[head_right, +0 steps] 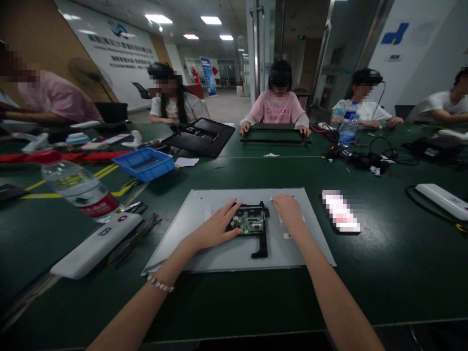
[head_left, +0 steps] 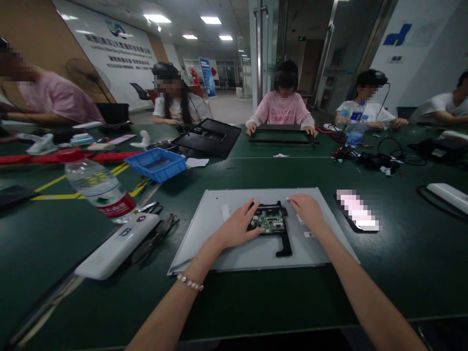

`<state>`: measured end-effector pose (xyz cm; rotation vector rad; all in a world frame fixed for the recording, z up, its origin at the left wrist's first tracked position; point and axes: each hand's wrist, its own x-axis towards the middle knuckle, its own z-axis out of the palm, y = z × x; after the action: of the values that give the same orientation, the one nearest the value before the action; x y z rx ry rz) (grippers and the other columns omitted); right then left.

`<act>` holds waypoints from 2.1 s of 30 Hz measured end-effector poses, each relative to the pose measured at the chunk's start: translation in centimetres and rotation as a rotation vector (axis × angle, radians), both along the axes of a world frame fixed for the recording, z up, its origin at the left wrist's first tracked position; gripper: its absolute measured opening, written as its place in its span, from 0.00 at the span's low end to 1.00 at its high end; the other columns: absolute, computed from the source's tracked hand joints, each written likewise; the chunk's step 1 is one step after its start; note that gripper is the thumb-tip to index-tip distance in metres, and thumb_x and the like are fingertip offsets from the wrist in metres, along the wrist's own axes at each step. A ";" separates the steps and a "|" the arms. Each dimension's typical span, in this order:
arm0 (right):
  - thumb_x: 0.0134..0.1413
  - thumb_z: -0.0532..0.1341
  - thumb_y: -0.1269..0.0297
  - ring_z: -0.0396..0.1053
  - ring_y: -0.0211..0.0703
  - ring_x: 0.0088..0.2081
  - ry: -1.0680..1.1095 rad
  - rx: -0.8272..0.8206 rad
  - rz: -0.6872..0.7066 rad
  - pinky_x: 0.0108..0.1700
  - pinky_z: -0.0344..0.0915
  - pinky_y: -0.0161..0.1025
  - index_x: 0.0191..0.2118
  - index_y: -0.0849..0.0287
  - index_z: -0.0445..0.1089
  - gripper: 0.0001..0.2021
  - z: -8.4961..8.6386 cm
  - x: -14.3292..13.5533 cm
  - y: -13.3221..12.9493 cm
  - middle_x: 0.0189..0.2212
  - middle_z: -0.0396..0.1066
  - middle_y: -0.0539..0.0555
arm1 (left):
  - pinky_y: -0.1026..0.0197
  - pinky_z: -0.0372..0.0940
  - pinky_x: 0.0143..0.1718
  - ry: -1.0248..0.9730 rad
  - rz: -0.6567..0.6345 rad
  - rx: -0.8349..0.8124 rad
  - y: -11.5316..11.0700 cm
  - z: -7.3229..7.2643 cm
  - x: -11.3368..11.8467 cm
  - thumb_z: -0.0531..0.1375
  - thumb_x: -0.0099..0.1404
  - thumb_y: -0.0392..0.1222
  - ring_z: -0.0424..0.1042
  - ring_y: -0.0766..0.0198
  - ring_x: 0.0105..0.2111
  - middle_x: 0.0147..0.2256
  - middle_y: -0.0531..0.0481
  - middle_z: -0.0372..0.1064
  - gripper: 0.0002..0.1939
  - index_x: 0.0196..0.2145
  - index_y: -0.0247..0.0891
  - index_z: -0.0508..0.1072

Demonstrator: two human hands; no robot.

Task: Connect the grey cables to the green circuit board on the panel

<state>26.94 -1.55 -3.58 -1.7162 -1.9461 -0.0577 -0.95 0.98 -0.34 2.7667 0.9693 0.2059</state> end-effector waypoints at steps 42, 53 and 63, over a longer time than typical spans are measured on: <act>0.60 0.53 0.70 0.70 0.44 0.46 0.067 -0.096 0.249 0.51 0.62 0.39 0.43 0.61 0.74 0.13 1.0 -3.8 0.9 0.43 0.75 0.57 | 0.48 0.48 0.62 -0.019 -0.015 0.033 0.0 -0.7 0.5 0.47 0.67 0.62 0.46 0.47 0.64 0.66 0.37 0.36 0.41 0.66 0.35 0.39; 0.55 0.56 0.65 0.68 0.51 0.50 0.102 -0.223 0.150 0.55 0.60 0.47 0.46 0.60 0.73 0.15 3.6 1.0 -1.3 0.47 0.72 0.59 | 0.48 0.51 0.60 -0.018 -0.017 0.021 -0.1 -0.6 0.3 0.47 0.67 0.62 0.49 0.47 0.63 0.67 0.40 0.33 0.40 0.67 0.38 0.36; 0.46 0.61 0.64 0.71 0.48 0.43 0.237 -0.446 0.051 0.46 0.66 0.44 0.43 0.58 0.75 0.15 2.2 4.8 -4.6 0.45 0.72 0.58 | 0.48 0.46 0.62 0.004 -0.006 -0.006 -0.3 -0.2 0.8 0.46 0.66 0.62 0.44 0.48 0.64 0.66 0.37 0.34 0.41 0.67 0.34 0.38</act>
<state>31.72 -6.20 -1.42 -1.8401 -1.9177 0.6133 -0.18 0.73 -0.53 2.7654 0.9602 0.1965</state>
